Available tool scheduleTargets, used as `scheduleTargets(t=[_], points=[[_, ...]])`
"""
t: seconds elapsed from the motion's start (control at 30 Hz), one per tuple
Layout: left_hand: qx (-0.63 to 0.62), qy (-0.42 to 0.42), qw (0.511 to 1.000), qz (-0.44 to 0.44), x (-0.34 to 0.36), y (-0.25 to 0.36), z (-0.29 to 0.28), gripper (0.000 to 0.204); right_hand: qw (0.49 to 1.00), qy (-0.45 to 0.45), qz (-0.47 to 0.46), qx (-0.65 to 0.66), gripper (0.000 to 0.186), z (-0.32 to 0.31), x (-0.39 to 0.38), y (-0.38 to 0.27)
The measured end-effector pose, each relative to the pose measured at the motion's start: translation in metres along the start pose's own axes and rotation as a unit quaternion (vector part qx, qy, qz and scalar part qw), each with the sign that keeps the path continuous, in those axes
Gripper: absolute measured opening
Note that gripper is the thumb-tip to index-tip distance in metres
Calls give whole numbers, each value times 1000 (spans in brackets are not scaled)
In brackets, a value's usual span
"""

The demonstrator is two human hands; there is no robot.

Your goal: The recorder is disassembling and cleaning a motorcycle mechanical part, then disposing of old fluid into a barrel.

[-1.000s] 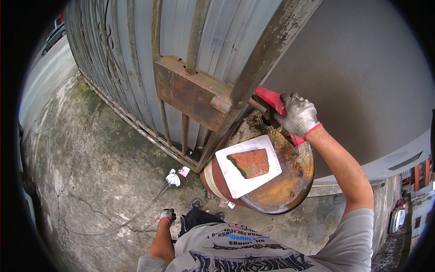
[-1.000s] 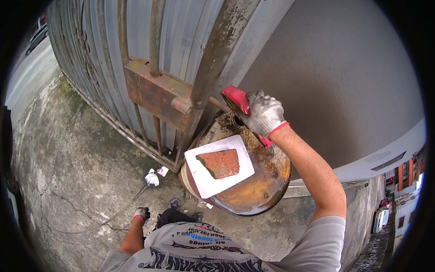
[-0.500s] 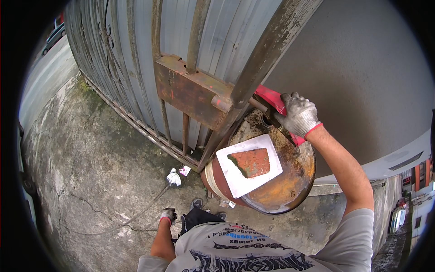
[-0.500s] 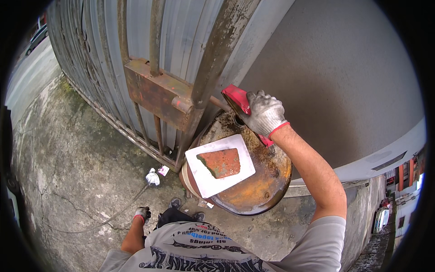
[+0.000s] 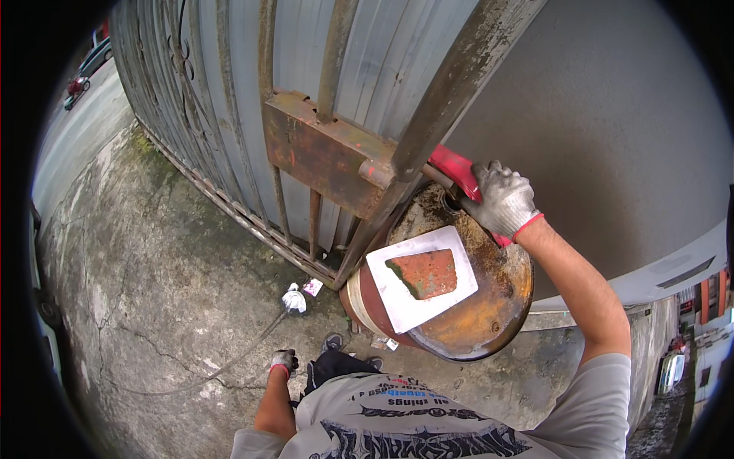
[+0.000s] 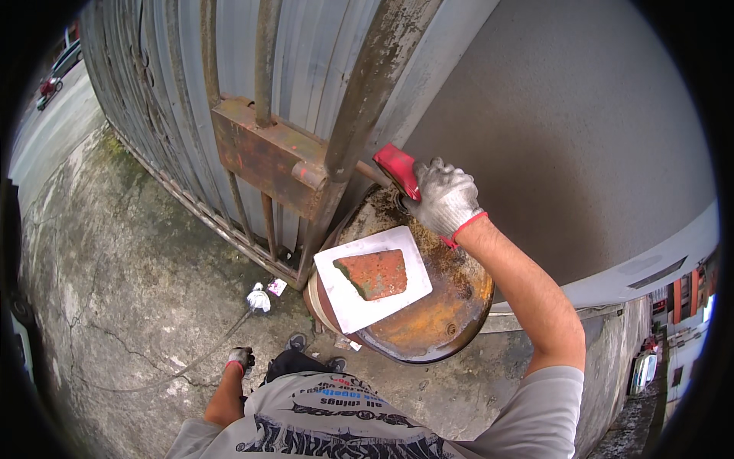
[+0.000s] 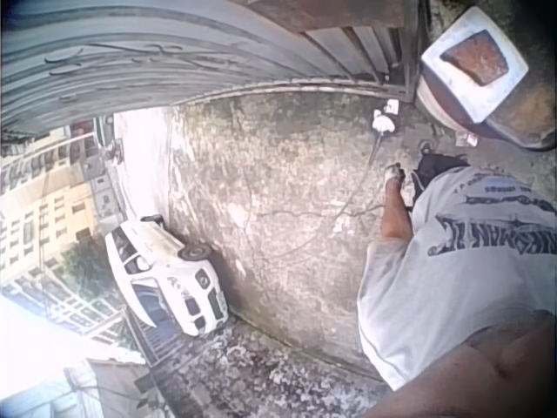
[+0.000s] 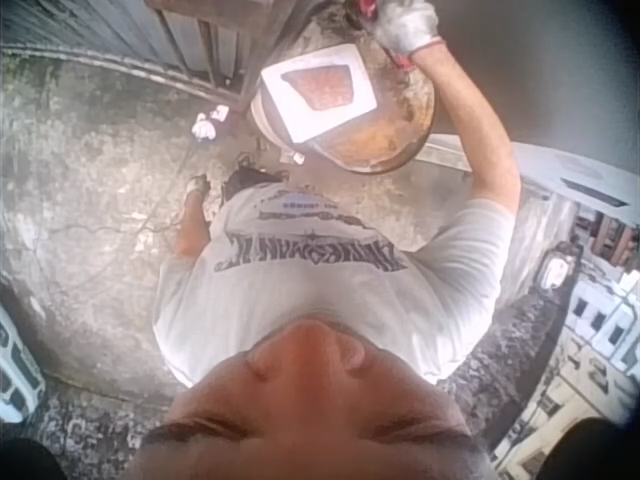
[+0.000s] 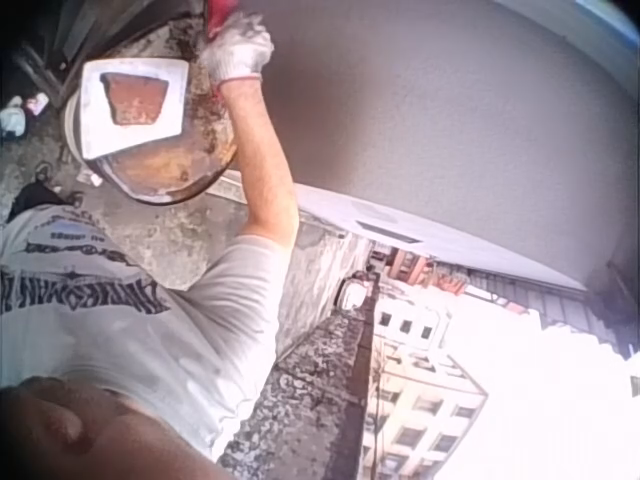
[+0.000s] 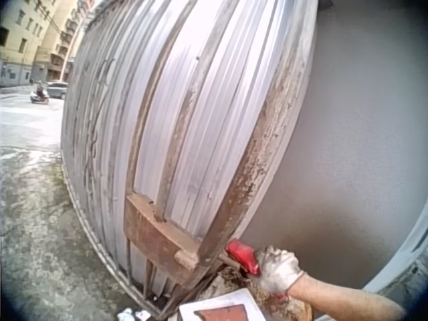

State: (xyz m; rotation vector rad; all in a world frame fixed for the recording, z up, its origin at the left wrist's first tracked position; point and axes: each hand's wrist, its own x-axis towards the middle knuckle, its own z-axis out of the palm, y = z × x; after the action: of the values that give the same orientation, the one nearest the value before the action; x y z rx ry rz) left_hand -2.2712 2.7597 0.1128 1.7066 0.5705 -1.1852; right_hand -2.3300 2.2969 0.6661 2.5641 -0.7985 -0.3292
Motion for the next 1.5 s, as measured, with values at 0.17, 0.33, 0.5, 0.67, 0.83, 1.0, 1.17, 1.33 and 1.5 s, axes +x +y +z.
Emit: scheduleTargets(t=[0.17,0.33,0.5,0.67,0.83,1.0,1.17,1.33,1.5], points=[[-25,1,1000,-10,3,1,-3,15,1000,12,-23,-6,61,5,-4,-2],[-24,-18,1000,5,-2,11,-1,12,1000,14,-20,-12,61,6,-6,-2],[55,-25,998,1,-8,31,10,17,1000,13,-16,-14,61,10,-9,2],[31,-34,999,26,-8,42,-6,16,999,16,-28,-2,60,4,-8,-5],[33,-76,994,71,-51,107,25,17,1000,17,-20,-6,60,6,-11,-1],[94,-161,971,152,-93,158,66,25,1000,10,-20,-3,60,2,-11,-4],[179,-234,933,208,-168,205,122,36,1000,10,-13,-5,61,9,-12,4],[261,-327,872,254,-199,205,153,50,1000,12,-25,-11,61,7,-14,4],[288,-352,846,279,-198,193,176,54,1000,20,-18,-4,62,8,-15,5]])
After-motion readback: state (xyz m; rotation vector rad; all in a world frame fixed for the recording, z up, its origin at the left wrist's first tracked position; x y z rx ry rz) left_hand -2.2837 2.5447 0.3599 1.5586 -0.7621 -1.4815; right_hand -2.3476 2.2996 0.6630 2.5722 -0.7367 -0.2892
